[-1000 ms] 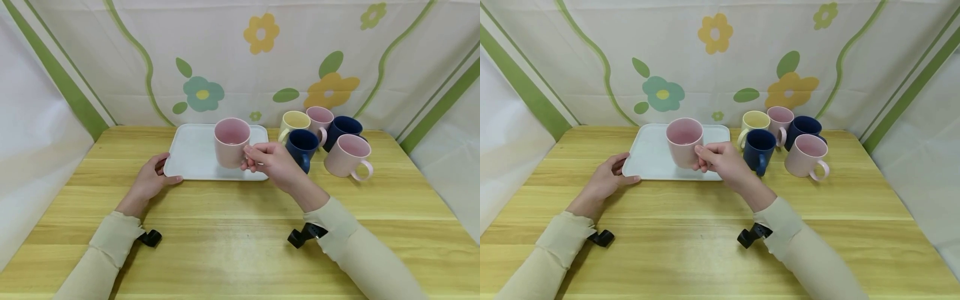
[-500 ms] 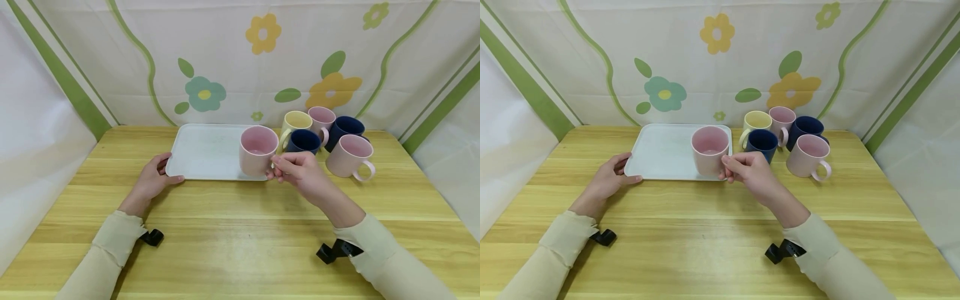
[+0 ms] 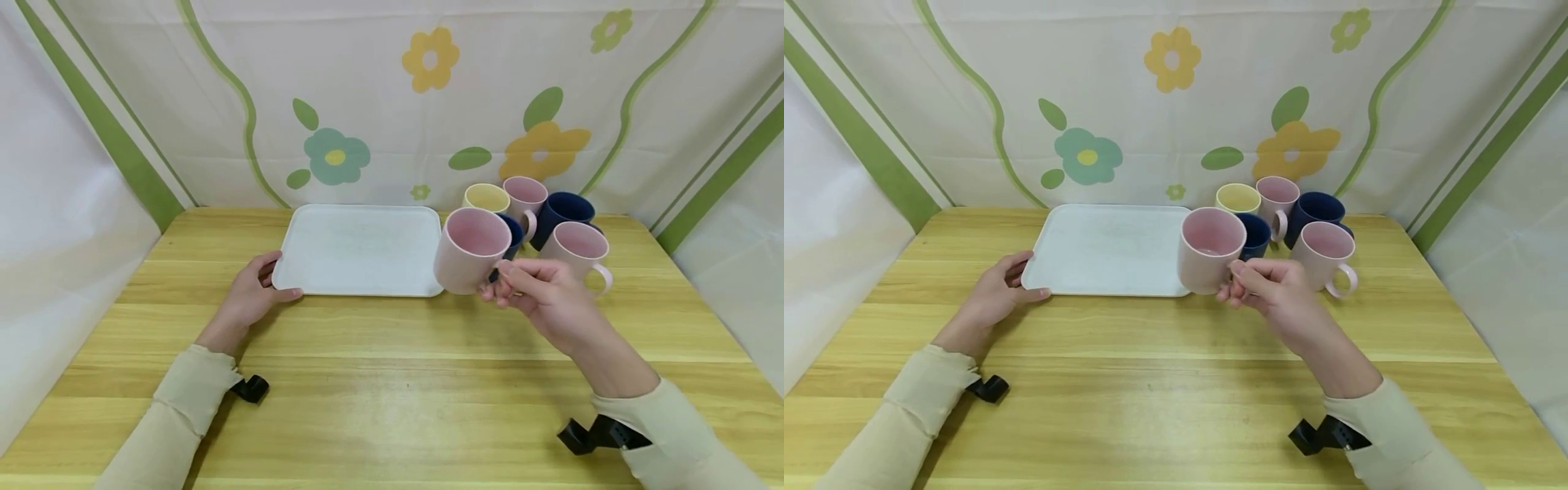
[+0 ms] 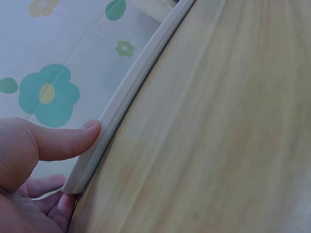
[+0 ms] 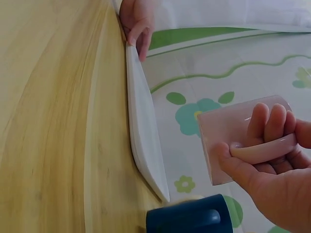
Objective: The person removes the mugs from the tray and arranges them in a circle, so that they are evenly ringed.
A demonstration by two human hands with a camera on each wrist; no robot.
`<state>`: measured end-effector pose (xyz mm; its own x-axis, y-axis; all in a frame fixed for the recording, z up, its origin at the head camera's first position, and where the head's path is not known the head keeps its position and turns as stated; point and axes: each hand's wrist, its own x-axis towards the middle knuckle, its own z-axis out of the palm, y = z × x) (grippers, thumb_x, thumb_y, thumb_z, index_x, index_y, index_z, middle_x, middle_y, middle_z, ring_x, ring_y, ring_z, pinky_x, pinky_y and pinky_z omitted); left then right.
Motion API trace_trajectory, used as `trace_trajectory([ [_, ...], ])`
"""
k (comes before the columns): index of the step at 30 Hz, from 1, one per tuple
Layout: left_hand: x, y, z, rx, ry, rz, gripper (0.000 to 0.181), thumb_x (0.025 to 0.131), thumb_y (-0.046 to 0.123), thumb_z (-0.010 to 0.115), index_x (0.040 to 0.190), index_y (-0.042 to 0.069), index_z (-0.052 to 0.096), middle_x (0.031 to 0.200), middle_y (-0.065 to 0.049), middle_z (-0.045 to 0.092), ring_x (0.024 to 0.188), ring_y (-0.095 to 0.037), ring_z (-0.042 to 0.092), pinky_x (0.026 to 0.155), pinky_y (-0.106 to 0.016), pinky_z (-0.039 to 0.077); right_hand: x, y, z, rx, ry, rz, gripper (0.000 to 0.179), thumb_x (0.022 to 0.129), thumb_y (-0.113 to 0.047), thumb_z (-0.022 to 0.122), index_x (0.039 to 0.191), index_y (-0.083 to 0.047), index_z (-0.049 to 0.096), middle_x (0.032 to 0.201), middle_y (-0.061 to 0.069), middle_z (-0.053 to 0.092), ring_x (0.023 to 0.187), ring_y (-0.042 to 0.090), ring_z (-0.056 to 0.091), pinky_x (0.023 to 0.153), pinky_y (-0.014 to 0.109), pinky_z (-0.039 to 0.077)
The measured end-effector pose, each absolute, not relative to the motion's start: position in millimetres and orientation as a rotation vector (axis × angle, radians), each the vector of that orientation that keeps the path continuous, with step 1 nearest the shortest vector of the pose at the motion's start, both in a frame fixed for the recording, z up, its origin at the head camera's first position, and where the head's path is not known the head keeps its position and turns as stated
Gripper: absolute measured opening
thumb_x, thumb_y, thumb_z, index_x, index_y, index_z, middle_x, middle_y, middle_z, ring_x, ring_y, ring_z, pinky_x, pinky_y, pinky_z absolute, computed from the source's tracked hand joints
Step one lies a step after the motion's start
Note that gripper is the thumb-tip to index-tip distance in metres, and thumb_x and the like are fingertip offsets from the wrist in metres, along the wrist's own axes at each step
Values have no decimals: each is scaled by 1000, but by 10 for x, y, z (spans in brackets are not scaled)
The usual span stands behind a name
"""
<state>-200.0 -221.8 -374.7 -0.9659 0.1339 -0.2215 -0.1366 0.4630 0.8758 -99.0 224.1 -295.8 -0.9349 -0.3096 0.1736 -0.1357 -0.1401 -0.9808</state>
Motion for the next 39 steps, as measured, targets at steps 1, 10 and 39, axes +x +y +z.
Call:
trace_trajectory([
  [1, -1998, -2217, -3751, -2, 2454, 1504, 101, 94, 15, 82, 171, 8, 17, 173, -22, 28, 154, -40, 35, 126, -54, 34, -976, 2275, -2964, -526, 1981, -2235, 38, 113, -6, 46, 81, -4, 66, 85, 2, 68, 88, 17, 72, 88, 27, 62],
  [10, -2000, -2222, -3767, 3, 2448, 1519, 101, 93, 15, 83, 171, 8, 18, 173, -21, 29, 154, -40, 37, 126, -53, 35, -850, 2578, -3065, -571, 1885, -2350, 44, 112, 6, 35, 83, -2, 68, 85, 4, 69, 86, 19, 71, 87, 29, 62],
  [39, -1996, -2228, -3747, 5, 2442, 1517, 102, 93, 15, 82, 171, 8, 17, 174, -22, 26, 155, -41, 35, 127, -55, 34, -648, 3167, -3214, -438, 1724, -2562, 43, 110, 12, 27, 95, 12, 67, 86, 13, 66, 90, 31, 76, 93, 36, 64],
])
